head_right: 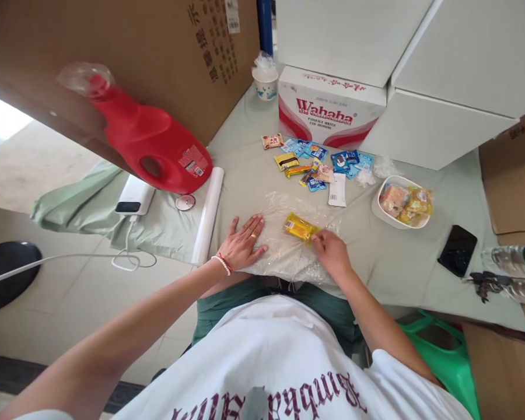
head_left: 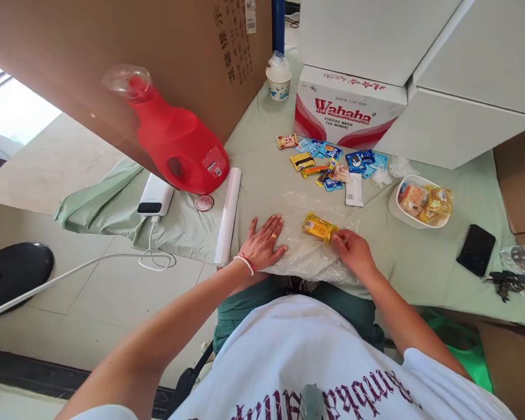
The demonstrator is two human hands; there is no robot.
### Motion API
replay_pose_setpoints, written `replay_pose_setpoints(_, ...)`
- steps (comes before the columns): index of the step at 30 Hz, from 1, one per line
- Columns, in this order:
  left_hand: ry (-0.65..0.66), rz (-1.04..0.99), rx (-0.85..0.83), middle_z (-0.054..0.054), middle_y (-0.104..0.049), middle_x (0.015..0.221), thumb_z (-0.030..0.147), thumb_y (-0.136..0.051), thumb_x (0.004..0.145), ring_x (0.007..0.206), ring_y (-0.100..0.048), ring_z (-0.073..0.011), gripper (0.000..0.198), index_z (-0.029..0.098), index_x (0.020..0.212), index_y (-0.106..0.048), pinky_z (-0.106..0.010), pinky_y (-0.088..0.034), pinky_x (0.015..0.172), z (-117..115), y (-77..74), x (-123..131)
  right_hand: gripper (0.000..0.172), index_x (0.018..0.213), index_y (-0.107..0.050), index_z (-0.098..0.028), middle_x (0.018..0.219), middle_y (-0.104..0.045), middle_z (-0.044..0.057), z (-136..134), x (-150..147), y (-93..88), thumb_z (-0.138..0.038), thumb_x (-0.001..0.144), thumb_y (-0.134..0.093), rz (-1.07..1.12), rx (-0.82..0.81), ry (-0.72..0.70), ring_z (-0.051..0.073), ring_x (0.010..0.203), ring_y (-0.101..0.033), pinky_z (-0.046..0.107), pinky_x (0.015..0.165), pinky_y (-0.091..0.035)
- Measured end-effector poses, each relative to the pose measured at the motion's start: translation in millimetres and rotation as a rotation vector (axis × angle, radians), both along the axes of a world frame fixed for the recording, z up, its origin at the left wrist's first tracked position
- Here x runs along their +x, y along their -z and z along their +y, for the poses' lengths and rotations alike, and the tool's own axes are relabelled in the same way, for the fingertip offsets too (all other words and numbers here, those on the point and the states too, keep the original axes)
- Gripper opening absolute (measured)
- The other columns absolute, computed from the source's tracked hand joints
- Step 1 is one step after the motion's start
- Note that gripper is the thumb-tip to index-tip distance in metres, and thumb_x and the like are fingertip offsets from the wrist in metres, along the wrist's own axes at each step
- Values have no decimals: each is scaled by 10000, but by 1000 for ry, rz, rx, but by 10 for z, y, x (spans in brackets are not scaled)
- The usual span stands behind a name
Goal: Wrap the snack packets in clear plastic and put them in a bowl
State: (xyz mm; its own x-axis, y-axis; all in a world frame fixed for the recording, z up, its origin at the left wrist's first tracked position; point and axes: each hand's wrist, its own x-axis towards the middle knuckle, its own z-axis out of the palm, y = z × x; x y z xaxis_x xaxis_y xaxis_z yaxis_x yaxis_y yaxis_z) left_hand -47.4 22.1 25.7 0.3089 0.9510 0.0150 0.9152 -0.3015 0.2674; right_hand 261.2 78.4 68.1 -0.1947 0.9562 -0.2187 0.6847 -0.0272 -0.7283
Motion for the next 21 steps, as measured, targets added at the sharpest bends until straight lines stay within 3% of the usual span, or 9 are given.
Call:
replay_pose_setpoints(3,-52,4,10,-179,-258,1727,579,-411,1023,1608,-271,-342,819,163,1689,-178,-671,11,1294,3,4,105,478,1271,-681,-226,1298,-640,151,-8,2,-152,-562,1008,-467,-286,272,-73,277,975,-688,410,828,-547)
replay_pose_setpoints(6,-87,-6,10,-172,-267,1725,577,-408,1024,1600,-290,-344,808,174,1689,-188,-679,12,1292,11,-2,185,570,1456,-586,-278,1486,-552,125,95,-208,-242,-554,958,-596,-408,222,-270,286,1044,-696,369,801,-531)
replay_pose_setpoints(9,-118,-26,11,-162,-283,1719,578,-411,1026,1591,-315,-341,797,196,1691,-193,-672,20,1295,-25,-7,194,562,1480,-562,-307,1410,-619,117,174,-411,-234,-439,940,-647,-536,142,-367,293,1020,-702,350,757,-506)
replay_pose_setpoints(13,-161,-32,14,-141,-276,1723,590,-381,1035,1590,-317,-333,779,218,1693,-191,-678,29,1295,-146,6,155,495,1466,-576,-292,1320,-672,114,205,-398,-253,-331,973,-572,-570,143,-319,303,1019,-699,363,756,-501)
replay_pose_setpoints(17,-181,-17,3,-136,-270,1725,575,-370,1039,1598,-301,-329,764,216,1691,-200,-671,17,1299,-203,22,151,526,1511,-539,-271,1400,-642,103,168,-384,-311,-346,991,-551,-499,198,-322,306,1107,-682,369,820,-524)
replay_pose_setpoints(21,-175,-29,11,-139,-282,1724,542,-374,1041,1592,-317,-329,754,211,1693,-188,-666,-30,1302,-202,26,124,545,1521,-533,-284,1511,-569,96,85,-542,-179,-298,978,-571,-438,176,-441,292,1174,-671,362,908,-543)
